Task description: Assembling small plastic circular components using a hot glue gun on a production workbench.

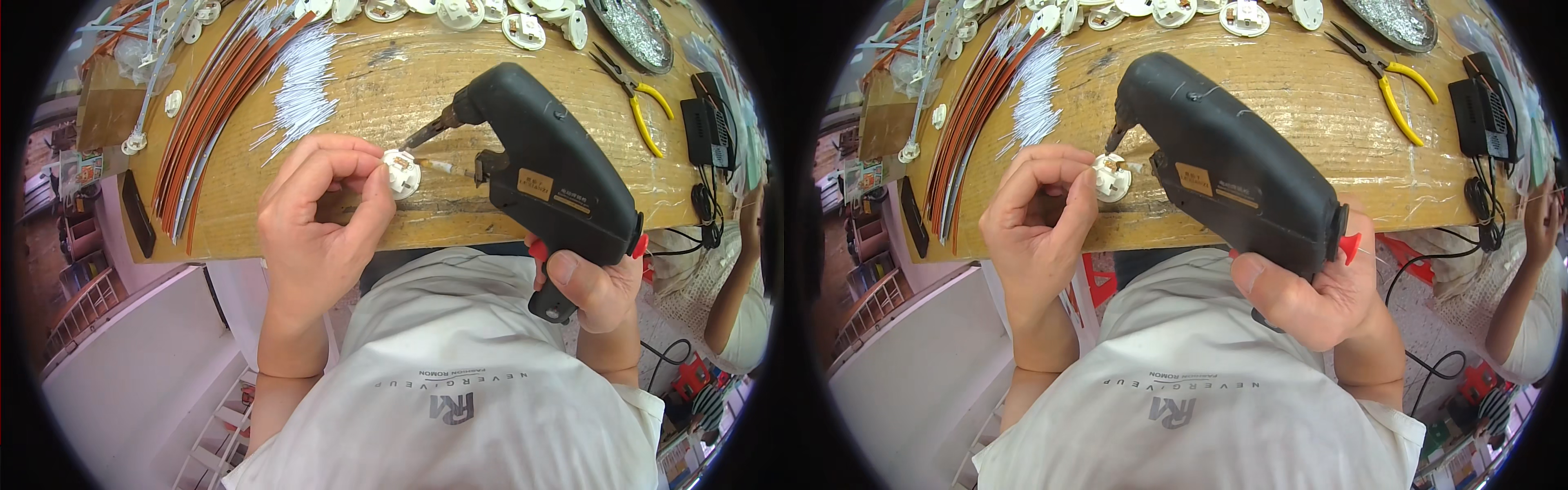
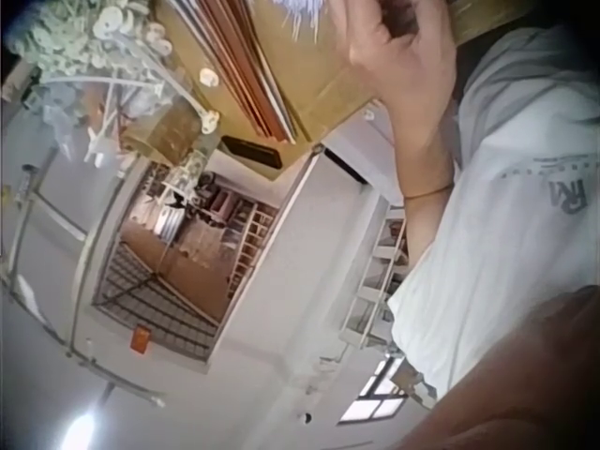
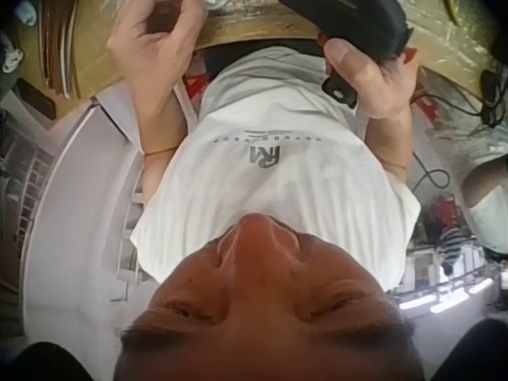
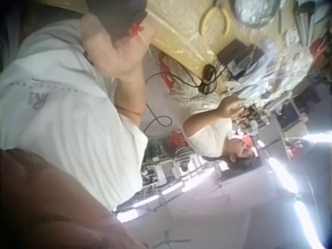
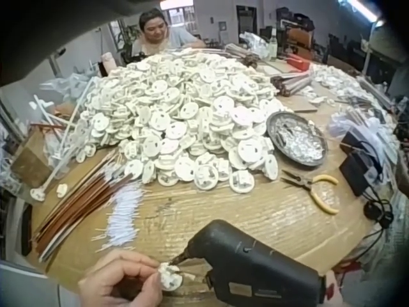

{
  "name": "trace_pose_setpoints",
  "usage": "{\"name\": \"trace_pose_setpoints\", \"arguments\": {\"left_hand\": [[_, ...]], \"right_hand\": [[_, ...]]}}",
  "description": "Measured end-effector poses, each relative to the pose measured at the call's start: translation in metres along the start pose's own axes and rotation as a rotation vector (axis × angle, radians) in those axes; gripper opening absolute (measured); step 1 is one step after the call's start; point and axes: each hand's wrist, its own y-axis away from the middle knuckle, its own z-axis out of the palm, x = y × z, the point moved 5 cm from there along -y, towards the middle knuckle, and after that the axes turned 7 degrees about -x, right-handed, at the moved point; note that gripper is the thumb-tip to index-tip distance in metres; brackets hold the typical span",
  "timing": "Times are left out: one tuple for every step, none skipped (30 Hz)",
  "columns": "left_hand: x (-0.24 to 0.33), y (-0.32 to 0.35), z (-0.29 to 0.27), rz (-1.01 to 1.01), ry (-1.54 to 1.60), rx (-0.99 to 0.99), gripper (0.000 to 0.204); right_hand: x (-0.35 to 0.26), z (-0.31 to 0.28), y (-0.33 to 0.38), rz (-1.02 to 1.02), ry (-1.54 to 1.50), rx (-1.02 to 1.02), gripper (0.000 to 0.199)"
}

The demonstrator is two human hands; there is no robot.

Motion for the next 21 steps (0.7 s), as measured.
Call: {"name": "trace_pose_setpoints", "arguments": {"left_hand": [[0.0005,-0.0001,-0.0002,0.003,-0.006,-0.002,0.006],[0.0008,-0.0001,-0.0002,0.006,-0.013,-0.003,0.006],[0.0004,-0.0002,-0.0003,0.006,-0.013,-0.003,0.006],[0.0,-0.0005,-0.0003,0.011,-0.013,-0.004,0.006],[-0.0002,-0.0007,-0.0003,0.015,-0.012,-0.004,0.006],[-0.0001,-0.0009,-0.0002,0.015,-0.012,-0.005,0.006],[-0.0003,-0.001,-0.0001,0.006,-0.004,-0.006,0.006],[-0.0006,-0.0013,0.0,-0.004,0.004,-0.007,0.006],[-0.0007,-0.0016,-0.0003,-0.005,0.003,-0.007,0.006],[-0.0005,-0.0019,-0.0005,-0.002,0.0,-0.01,0.006],[-0.0003,-0.0022,-0.0004,0.001,-0.004,-0.014,0.006],[-0.0002,-0.0022,0.0,0.0,-0.003,-0.015,0.006],[0.0,-0.0023,-0.0002,-0.01,0.004,-0.011,0.006],[0.0,-0.0025,-0.0003,-0.021,0.012,-0.006,0.006],[0.0004,-0.0029,-0.0001,-0.022,0.012,-0.007,0.006],[0.0006,-0.003,0.0002,-0.019,0.014,-0.004,0.006],[0.0006,-0.003,0.0004,-0.016,0.016,-0.001,0.006],[0.0,-0.003,0.0004,-0.017,0.017,-0.002,0.006],[-0.0003,-0.003,0.0001,-0.012,0.017,-0.004,0.006],[-0.0004,-0.003,0.0,-0.008,0.017,-0.006,0.006],[-0.0003,-0.0028,0.0,-0.009,0.017,-0.005,0.006]], "right_hand": [[0.0001,0.001,-0.0002,-0.012,-0.01,0.006,0.023],[0.0,0.0018,-0.0005,-0.024,-0.02,0.013,0.022],[0.0,0.0029,-0.0008,-0.024,-0.02,0.013,0.022],[-0.0006,0.0035,-0.0014,-0.027,-0.024,0.023,0.022],[-0.0009,0.0034,-0.0018,-0.03,-0.028,0.034,0.022],[-0.0001,0.0028,-0.0018,-0.03,-0.028,0.034,0.022],[0.0009,0.0021,-0.0018,-0.04,-0.033,0.028,0.023],[0.0015,0.0017,-0.002,-0.051,-0.038,0.022,0.023],[0.0015,0.0016,-0.0023,-0.05,-0.039,0.022,0.023],[0.0009,0.0016,-0.0024,-0.045,-0.03,0.02,0.023],[0.0003,0.0016,-0.0024,-0.039,-0.02,0.019,0.023],[-0.0002,0.0013,-0.0021,-0.038,-0.021,0.02,0.023],[-0.0003,0.0007,-0.0018,-0.02,-0.012,0.024,0.023],[-0.0002,0.0003,-0.0018,-0.003,-0.003,0.028,0.023],[-0.0005,0.001,-0.0027,-0.002,-0.004,0.028,0.023],[-0.0011,0.0018,-0.0037,-0.016,-0.01,0.04,0.022],[-0.0017,0.0019,-0.0041,-0.03,-0.015,0.051,0.021],[-0.0019,0.0015,-0.0037,-0.029,-0.015,0.051,0.021],[-0.0015,0.001,-0.0029,-0.008,-0.013,0.049,0.02],[-0.0009,0.0008,-0.0027,0.013,-0.011,0.046,0.02],[-0.0013,0.0011,-0.003,0.014,-0.011,0.045,0.02]]}}
